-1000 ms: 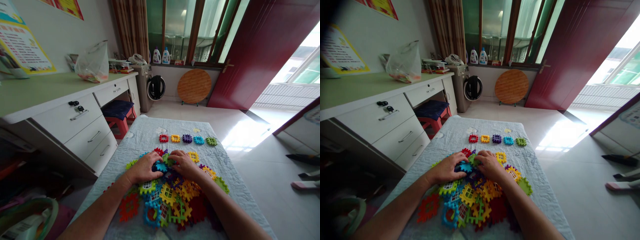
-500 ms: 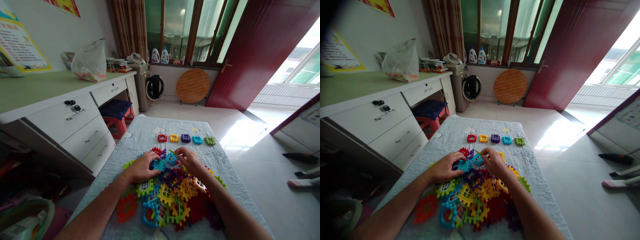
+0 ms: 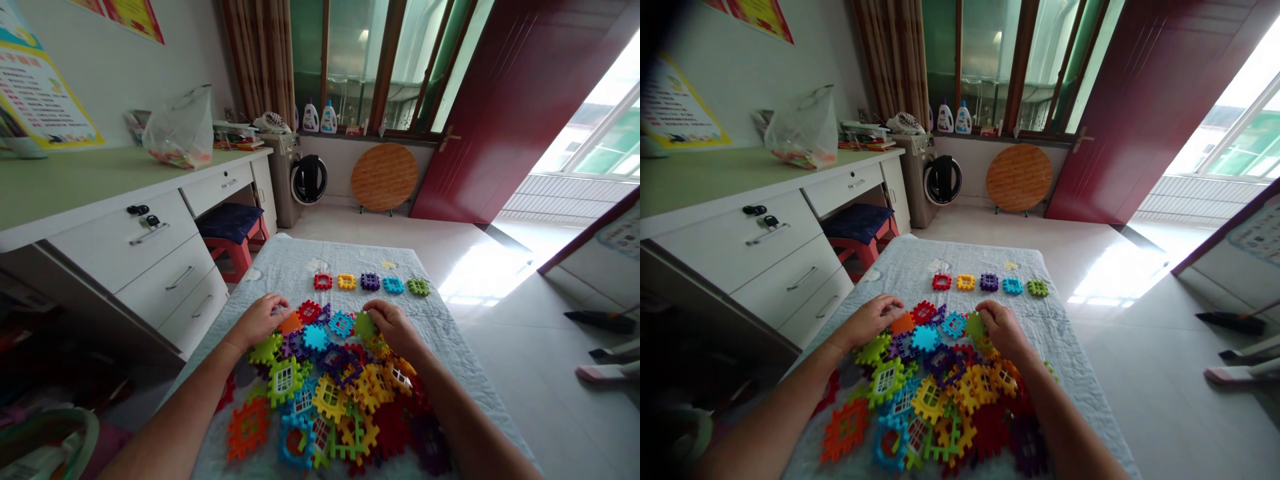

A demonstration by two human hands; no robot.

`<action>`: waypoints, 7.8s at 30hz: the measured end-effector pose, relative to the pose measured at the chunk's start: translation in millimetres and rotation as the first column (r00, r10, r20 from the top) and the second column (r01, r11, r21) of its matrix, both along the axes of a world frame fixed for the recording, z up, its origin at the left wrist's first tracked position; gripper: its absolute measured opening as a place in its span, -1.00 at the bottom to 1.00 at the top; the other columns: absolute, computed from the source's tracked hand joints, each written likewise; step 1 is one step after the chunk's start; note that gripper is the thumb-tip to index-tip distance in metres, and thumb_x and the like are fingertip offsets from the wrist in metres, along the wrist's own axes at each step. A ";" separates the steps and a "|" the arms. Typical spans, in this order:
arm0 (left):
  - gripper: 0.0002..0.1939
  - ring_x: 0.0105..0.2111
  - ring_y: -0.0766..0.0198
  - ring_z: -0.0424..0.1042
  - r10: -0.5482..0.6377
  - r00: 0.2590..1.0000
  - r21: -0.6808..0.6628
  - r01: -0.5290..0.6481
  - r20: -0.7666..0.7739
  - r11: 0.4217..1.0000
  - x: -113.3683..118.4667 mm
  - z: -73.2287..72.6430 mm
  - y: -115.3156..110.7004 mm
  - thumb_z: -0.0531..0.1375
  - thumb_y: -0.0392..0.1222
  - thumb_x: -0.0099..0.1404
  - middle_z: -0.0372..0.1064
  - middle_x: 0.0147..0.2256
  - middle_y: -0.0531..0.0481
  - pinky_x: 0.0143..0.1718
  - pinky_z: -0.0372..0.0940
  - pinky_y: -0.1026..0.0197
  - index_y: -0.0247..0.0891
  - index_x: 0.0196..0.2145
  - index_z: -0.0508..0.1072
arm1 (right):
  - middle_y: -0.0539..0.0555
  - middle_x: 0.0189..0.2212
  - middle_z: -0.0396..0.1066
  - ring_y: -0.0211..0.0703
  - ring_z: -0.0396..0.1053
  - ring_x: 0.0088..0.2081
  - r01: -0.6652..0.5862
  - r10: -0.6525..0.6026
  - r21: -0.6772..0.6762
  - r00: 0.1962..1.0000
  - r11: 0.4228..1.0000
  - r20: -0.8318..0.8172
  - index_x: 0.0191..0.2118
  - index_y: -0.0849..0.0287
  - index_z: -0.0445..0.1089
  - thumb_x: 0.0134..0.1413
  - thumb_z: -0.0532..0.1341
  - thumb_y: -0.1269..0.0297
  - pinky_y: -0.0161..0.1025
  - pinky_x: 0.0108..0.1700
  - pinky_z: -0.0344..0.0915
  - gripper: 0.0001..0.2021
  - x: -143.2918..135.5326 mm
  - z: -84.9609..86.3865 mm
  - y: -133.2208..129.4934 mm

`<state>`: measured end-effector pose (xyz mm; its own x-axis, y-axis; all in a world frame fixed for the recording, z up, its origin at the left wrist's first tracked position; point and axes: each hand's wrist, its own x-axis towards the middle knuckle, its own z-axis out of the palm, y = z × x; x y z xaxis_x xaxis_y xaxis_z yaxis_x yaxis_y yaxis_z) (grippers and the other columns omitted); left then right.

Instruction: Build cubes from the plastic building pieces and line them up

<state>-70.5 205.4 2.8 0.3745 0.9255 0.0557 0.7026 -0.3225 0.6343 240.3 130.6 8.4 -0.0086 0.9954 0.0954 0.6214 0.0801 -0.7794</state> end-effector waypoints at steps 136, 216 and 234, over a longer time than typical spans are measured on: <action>-0.61 -0.24 0.10 0.41 -0.187 0.879 0.048 0.231 -0.439 0.972 87.0 32.2 -16.3 0.18 -0.25 0.00 0.38 -0.21 -0.08 -0.27 0.25 0.20 -0.18 -0.14 0.39 | -0.02 -0.51 0.47 -0.22 0.31 -0.54 0.305 -0.302 -0.006 0.946 0.952 0.120 -0.34 0.13 0.43 -0.13 0.08 0.25 -0.29 -0.47 0.20 -0.76 91.2 -37.6 11.6; -0.88 -0.46 0.28 0.32 -0.209 0.957 -0.163 0.177 -0.200 0.971 -34.9 24.2 -4.0 0.11 -0.26 -0.01 0.34 -0.49 0.07 -0.45 0.10 0.30 -0.25 -0.45 0.40 | 0.12 -0.06 0.41 0.00 0.27 -0.02 -0.282 0.217 0.098 0.882 0.955 0.419 0.00 0.11 0.33 -0.05 0.20 0.42 -0.02 0.03 0.16 -0.58 -5.2 -11.8 -7.3; -0.80 -0.33 0.21 0.39 -0.004 0.996 0.107 0.014 -0.094 0.994 -27.1 19.7 0.5 0.07 -0.15 0.15 0.42 -0.34 -0.03 -0.26 0.23 0.22 -0.24 -0.38 0.48 | 0.14 -0.09 0.42 -0.02 0.29 -0.06 -0.317 0.262 0.078 0.878 0.945 0.401 -0.05 0.14 0.36 0.05 0.18 0.33 -0.07 -0.01 0.18 -0.70 -16.8 16.6 0.7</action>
